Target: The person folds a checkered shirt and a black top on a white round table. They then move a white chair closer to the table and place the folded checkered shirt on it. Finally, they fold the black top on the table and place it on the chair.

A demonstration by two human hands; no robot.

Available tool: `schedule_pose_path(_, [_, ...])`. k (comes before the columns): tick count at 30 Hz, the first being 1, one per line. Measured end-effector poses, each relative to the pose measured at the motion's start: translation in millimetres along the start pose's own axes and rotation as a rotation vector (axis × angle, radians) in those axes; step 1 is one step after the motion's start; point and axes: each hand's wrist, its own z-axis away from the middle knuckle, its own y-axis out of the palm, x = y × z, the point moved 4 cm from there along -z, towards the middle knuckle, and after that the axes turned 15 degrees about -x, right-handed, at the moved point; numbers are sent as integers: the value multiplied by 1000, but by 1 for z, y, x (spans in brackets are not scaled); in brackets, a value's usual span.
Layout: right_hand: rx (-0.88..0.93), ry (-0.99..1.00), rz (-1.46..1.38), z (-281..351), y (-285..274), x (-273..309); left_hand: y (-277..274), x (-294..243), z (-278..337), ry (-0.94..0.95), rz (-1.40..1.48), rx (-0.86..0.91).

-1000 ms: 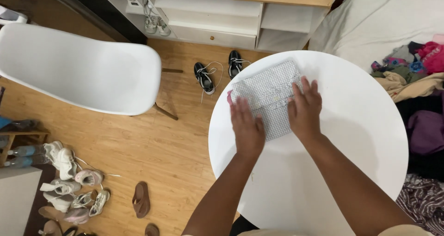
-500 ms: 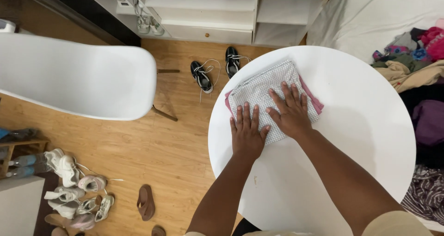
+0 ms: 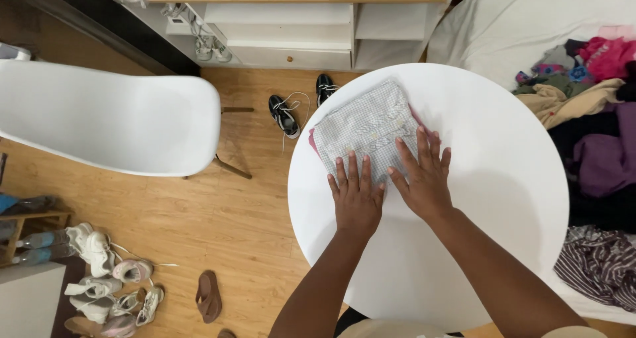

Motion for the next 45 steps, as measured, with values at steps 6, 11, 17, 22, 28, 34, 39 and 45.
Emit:
schedule_pose_path(6, [11, 70, 40, 33, -38, -8, 2, -26, 19, 26, -37, 77])
schedule_pose_path(11, [-34, 106, 51, 70, -73, -21, 2, -61, 40, 88, -29, 117])
schedule_pose_path(17, [-66, 161, 45, 104, -108, -40, 4, -104, 61, 183, 39, 75])
schedule_pose_path(22, [-89, 201, 54, 127, -137, -55, 6, -146, 78, 223, 113, 103])
schedule_pose_path(28, [-144, 214, 111, 162, -175, -72, 7, -191, 103, 283, 165, 151])
schedule_pose_path(34, [-296, 251, 176, 179, -215, -82, -4, -225, 105, 411, 193, 194])
schedule_pose_path(39, [-420, 332, 212, 207, -231, -84, -11, -247, 104, 496, 231, 240])
schedule_pose_path(45, [-420, 446, 285, 255, -234, -82, -7, -254, 135, 585, 278, 307])
